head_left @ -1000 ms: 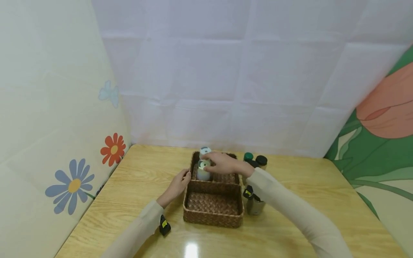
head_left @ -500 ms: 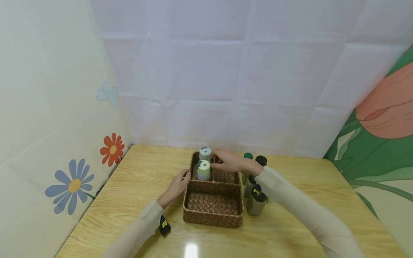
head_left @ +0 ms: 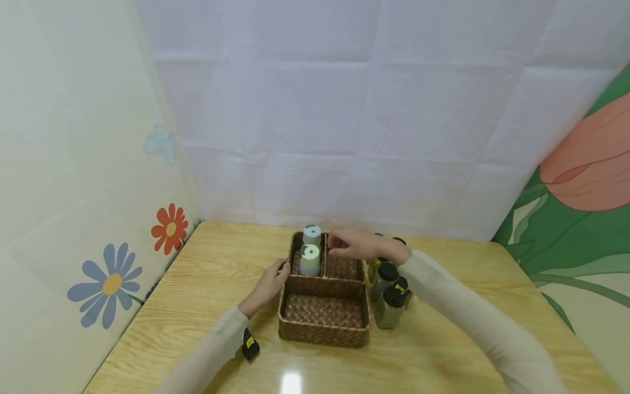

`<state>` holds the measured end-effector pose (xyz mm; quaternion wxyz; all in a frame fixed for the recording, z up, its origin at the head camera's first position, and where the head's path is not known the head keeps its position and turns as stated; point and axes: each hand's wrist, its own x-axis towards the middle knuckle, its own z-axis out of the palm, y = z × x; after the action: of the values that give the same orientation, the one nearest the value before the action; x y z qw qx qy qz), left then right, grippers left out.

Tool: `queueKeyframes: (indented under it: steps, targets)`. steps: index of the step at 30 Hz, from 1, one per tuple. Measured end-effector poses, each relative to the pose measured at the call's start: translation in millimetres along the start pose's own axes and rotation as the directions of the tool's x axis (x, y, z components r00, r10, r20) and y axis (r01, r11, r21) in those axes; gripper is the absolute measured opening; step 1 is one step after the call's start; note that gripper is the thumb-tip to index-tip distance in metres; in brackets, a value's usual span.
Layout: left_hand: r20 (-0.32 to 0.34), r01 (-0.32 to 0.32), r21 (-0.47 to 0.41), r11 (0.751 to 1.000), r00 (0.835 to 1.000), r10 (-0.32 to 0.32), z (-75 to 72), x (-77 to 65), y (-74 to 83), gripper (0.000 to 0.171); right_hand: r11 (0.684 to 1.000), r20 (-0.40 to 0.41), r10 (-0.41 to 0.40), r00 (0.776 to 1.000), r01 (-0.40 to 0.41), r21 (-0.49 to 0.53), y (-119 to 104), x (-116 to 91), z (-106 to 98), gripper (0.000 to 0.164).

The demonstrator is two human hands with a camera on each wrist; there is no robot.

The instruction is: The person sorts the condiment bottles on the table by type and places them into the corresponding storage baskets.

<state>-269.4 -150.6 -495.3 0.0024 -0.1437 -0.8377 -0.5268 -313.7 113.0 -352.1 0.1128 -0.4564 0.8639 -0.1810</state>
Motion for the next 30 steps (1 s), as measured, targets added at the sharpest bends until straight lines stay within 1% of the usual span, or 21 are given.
queueKeyframes:
  steps: [8, 12, 16, 22, 30]
  targets:
    - [0.004, 0.004, -0.01, 1.0, 1.0, -0.004, 0.5, -1.2, 0.0, 0.046, 1.0, 0.014, 0.0, 1.0, 0.0, -0.025, 5.4, -4.9, -5.4, 0.014]
    - [0.002, 0.009, -0.004, 1.0, 1.0, -0.009, 0.3, -0.6, -0.4, 0.046, 0.998, 0.019, -0.021, 1.0, 0.022, -0.054, 6.7, -9.0, -10.9, 0.013]
    - [0.0, 0.007, -0.005, 1.0, 1.0, -0.007, -0.4, -0.6, 0.0, 0.046, 0.998, 0.02, -0.011, 1.0, 0.012, -0.062, 6.3, -13.1, -15.5, 0.012]
    - [0.008, -0.005, -0.003, 1.0, 1.0, 0.005, -1.8, -1.3, 1.0, 0.046, 0.997, 0.028, 0.018, 0.999, -0.016, -0.075, 9.9, -18.9, -19.5, 0.013]
    - [0.006, -0.023, -0.015, 1.0, 1.0, 0.023, -3.0, -1.6, -0.7, 0.046, 0.996, 0.009, 0.004, 1.0, -0.004, -0.089, 18.8, -29.9, -19.6, 0.011]
